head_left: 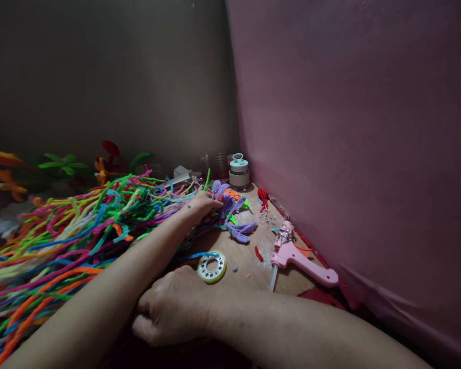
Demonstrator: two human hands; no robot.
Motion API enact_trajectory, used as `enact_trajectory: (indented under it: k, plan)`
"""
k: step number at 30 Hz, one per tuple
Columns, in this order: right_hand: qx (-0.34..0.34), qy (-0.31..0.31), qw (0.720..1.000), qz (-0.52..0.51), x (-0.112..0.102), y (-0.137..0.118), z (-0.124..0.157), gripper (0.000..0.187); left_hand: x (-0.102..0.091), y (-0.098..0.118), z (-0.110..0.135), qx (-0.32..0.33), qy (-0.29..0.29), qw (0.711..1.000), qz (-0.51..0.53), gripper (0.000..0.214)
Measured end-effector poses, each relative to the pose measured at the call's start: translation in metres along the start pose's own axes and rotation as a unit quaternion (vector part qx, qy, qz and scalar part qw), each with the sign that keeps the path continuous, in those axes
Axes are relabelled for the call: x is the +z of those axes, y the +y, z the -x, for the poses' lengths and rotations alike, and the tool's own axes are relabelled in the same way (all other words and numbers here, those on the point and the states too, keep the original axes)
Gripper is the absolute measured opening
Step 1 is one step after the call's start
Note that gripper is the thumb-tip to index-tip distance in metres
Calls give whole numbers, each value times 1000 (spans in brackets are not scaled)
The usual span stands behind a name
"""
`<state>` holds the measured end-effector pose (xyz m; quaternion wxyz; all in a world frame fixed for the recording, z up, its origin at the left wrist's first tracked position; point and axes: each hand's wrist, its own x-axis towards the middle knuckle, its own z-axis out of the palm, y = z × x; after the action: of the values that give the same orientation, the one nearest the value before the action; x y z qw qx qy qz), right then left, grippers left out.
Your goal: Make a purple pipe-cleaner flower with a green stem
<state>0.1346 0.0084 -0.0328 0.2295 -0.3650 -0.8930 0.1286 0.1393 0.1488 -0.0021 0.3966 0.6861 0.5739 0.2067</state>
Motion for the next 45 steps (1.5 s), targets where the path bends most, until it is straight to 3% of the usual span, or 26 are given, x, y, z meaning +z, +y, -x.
enact_trajectory:
  k: [15, 22, 28, 45]
  plan:
    - [-7, 0, 1000, -5, -2, -1, 2, 29, -4, 0, 6, -21, -40, 995, 94, 26]
    - [-6, 3, 1000, 1, 0, -1, 2, 31, -6, -3, 3, 0, -90, 974, 206, 20]
    - [-10, 8, 1000, -3, -1, -1, 2, 30, -7, -7, -5, 22, -78, 958, 275, 16]
    - [-15, 14, 1000, -8, 3, 0, 1, 31, -5, 0, 5, 71, -25, 987, 144, 17]
